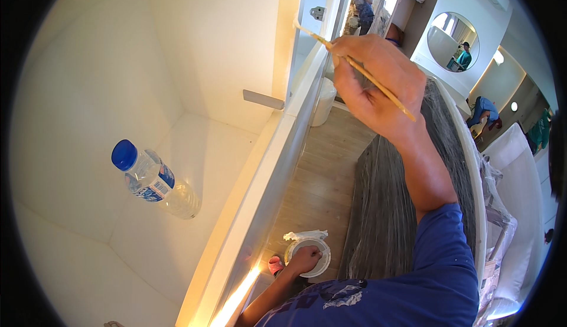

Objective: The person paints the edges and corners of white built-in shelving using a small brush, occasionally dipping the brush into a white paint bucket held in the other hand.

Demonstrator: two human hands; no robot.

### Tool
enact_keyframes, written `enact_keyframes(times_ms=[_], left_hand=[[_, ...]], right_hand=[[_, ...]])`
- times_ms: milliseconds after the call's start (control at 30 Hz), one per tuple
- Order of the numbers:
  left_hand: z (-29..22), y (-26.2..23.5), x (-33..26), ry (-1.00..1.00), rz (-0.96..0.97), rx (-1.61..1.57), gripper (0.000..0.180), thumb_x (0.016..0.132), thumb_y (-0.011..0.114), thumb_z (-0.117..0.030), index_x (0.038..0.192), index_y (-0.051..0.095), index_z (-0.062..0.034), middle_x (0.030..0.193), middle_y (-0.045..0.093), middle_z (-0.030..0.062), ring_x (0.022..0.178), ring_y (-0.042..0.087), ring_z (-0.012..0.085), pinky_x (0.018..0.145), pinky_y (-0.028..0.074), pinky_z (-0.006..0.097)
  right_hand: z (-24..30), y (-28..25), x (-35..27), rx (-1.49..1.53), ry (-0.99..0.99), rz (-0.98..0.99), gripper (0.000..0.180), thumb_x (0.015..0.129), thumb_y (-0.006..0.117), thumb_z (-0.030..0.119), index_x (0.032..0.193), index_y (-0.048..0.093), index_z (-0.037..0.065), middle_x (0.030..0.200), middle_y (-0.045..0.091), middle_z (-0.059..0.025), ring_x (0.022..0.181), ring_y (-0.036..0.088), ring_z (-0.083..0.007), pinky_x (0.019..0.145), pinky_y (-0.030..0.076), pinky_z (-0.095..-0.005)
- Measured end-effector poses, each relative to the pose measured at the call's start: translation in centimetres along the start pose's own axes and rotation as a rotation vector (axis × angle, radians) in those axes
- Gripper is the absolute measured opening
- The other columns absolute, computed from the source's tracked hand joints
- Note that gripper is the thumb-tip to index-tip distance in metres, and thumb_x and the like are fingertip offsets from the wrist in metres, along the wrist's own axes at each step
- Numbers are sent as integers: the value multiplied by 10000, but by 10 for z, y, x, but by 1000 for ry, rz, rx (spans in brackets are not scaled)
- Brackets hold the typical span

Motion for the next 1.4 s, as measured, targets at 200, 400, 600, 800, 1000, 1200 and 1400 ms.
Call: enact_keyframes(times_ms=[200,400,600,800,1000,1200,1400], left_hand=[[1,-1,-1,7,-8,2,320,950,624,-314,993,728,-15,958,710,238,926,680,415,830,516,490],[1,0,0,4,-16,2,315,948,628,-312,1004,732,-20,963,713,237,929,682,413,827,517,493],[1,-1,-1,-1,-14,0,318,949,624,-312,1000,730,-16,961,712,238,932,681,414,840,517,491],[-2,-1,-1,-6,4,6,326,952,618,-315,999,726,-11,980,709,241,942,680,414,848,516,487],[-1,0,-1,7,2,16,329,951,619,-317,1012,726,-12,995,711,241,956,681,415,851,518,486],[-1,0,-1,-1,9,18,324,953,619,-319,1015,728,-20,994,715,234,959,681,416,850,520,490],[-1,1,-1,-3,8,14,320,953,620,-318,1004,725,-20,982,715,234,950,683,414,842,519,492]], right_hand=[[1,-2,2,-5,-20,-6,242,764,718,-70,964,671,57,709,618,-51,571,585,-185,511,459,-305],[0,-6,10,-60,-55,-66,247,756,719,-77,957,668,57,694,615,-47,566,585,-190,518,468,-310],[4,-1,2,-5,-13,0,247,755,719,-79,957,667,52,702,609,-53,582,594,-201,527,477,-321],[7,7,-9,72,2,70,238,762,709,-78,963,667,41,742,620,-67,596,589,-216,532,477,-330],[6,4,-2,34,2,49,237,762,706,-82,963,669,39,739,616,-64,592,585,-213,530,473,-334],[4,1,4,-3,-63,-21,244,758,711,-83,964,668,40,733,612,-60,595,589,-213,536,477,-333],[7,6,-5,37,2,66,238,765,709,-81,964,665,42,749,621,-59,615,598,-218,548,486,-335]])
Point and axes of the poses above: each hand's wrist, its own x-axis towards the middle knuckle, its own y-axis out of the palm, z = x × y, the point moved 10 cm from there along x, towards the middle knuckle
